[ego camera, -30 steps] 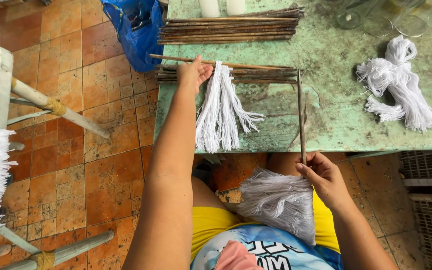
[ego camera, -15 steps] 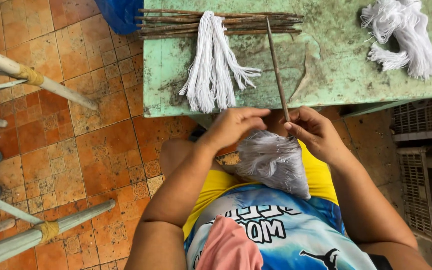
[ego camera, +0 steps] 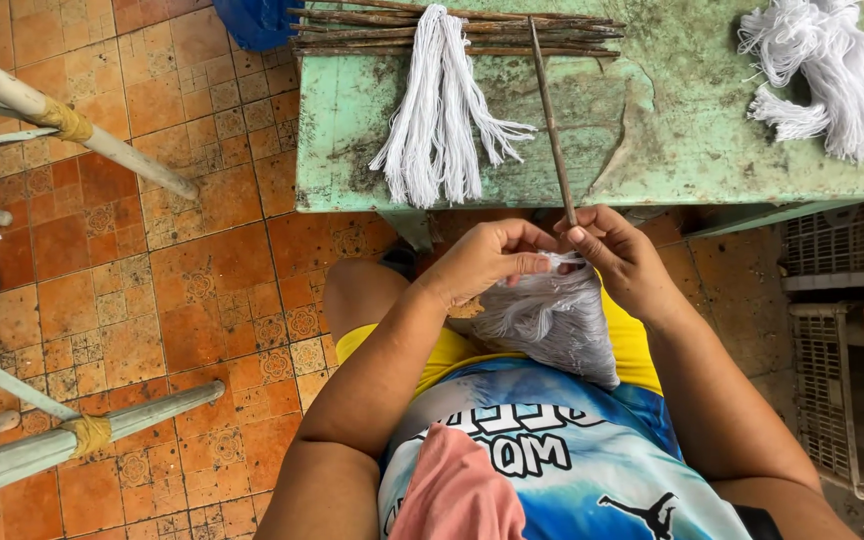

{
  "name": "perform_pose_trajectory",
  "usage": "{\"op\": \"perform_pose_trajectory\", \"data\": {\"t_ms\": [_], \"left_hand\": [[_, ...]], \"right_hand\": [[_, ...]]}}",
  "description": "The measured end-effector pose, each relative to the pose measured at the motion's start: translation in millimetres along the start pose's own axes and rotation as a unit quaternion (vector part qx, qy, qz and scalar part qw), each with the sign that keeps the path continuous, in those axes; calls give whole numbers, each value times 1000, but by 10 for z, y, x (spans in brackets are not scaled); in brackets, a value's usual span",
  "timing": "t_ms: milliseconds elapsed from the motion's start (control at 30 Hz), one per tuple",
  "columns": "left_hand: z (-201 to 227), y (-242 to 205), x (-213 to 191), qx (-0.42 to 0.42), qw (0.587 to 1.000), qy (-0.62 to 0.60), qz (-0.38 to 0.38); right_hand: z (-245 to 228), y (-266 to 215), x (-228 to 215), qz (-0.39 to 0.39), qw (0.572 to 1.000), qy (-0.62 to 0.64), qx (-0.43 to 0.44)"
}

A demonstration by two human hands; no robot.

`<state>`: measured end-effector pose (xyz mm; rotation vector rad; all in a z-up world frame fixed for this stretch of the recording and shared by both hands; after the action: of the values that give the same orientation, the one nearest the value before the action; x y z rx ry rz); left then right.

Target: Knotting bundles of white thread onto a wooden stick to create a decorative fringe or macrame piece

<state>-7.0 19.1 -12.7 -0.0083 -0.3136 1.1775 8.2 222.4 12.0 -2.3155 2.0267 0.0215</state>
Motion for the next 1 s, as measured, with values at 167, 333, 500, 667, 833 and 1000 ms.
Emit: {"op": "perform_pose_trajectory", "data": {"t_ms": [167,333,500,667,833,1000], "left_hand": [[-114,25,-53,-18,997,55,48],[-271,66,-74,20,995,-9,102],[-267,26,-216,16,988,-68,136],[16,-92,-126,80,983,152,65],[-6,-81,-48,28,992,53,109],[-11,-59,-46,13,987,-40,153]], "right_hand": [[135,29,66,12,999,43,-13],[323,93,126,20,995,91,-26],[582,96,100,59,980,189,7],[583,76,86,57,984,168,5],[575,89,101,72,982,172,0],[563,96,89,70,983,171,4]]}}
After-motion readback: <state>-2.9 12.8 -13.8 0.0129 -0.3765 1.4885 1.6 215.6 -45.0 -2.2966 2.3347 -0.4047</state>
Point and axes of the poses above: each hand's wrist, its own y-axis towards the middle knuckle, its own x-axis out of the palm, z = x × y, the point moved 1 cm from there along y, towards the middle knuckle, and after that the axes turned 9 degrees about z, right-handed, at the moved point
